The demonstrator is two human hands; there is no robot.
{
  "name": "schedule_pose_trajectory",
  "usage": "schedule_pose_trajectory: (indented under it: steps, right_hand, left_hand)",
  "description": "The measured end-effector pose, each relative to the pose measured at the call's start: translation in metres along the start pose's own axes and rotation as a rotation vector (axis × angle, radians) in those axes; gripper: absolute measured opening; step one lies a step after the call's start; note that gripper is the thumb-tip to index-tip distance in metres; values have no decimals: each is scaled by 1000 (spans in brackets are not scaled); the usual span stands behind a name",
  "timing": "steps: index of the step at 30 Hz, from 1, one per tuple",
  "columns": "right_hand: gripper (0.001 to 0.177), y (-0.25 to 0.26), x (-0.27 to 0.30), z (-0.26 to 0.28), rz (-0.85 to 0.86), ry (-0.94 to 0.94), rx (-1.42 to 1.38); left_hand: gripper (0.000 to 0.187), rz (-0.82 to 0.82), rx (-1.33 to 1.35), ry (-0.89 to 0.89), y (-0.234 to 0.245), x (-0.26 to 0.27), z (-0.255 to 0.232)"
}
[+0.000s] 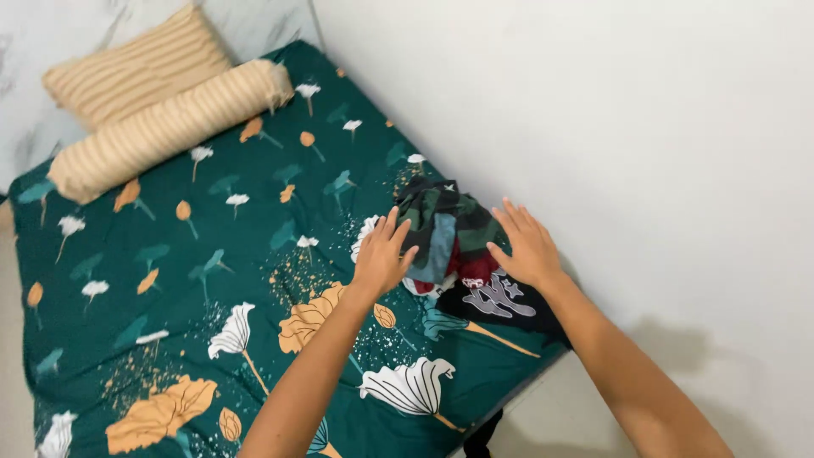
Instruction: Sort various items of clothing from a wardrobe onto a bed.
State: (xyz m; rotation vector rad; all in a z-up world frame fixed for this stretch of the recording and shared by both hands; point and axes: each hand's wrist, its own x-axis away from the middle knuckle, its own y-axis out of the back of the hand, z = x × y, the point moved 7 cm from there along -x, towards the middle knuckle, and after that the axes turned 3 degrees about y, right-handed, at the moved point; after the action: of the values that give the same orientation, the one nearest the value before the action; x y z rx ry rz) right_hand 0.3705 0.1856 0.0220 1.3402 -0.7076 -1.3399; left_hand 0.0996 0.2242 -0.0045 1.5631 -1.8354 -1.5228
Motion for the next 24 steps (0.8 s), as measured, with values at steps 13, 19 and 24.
schedule_pose_trajectory:
  steps: [13,19,24]
  right_hand:
    - [73,67,68,29,-76,-188,69]
    - [75,93,98,28,-91,-274,109]
    - [73,114,126,20,-101,-344,108]
  left_hand:
    - [56,-56,79,-177,50,12,-59]
    - [58,-50,95,-244,48,8,-88]
    - [57,-18,120,-284,43,5,-120]
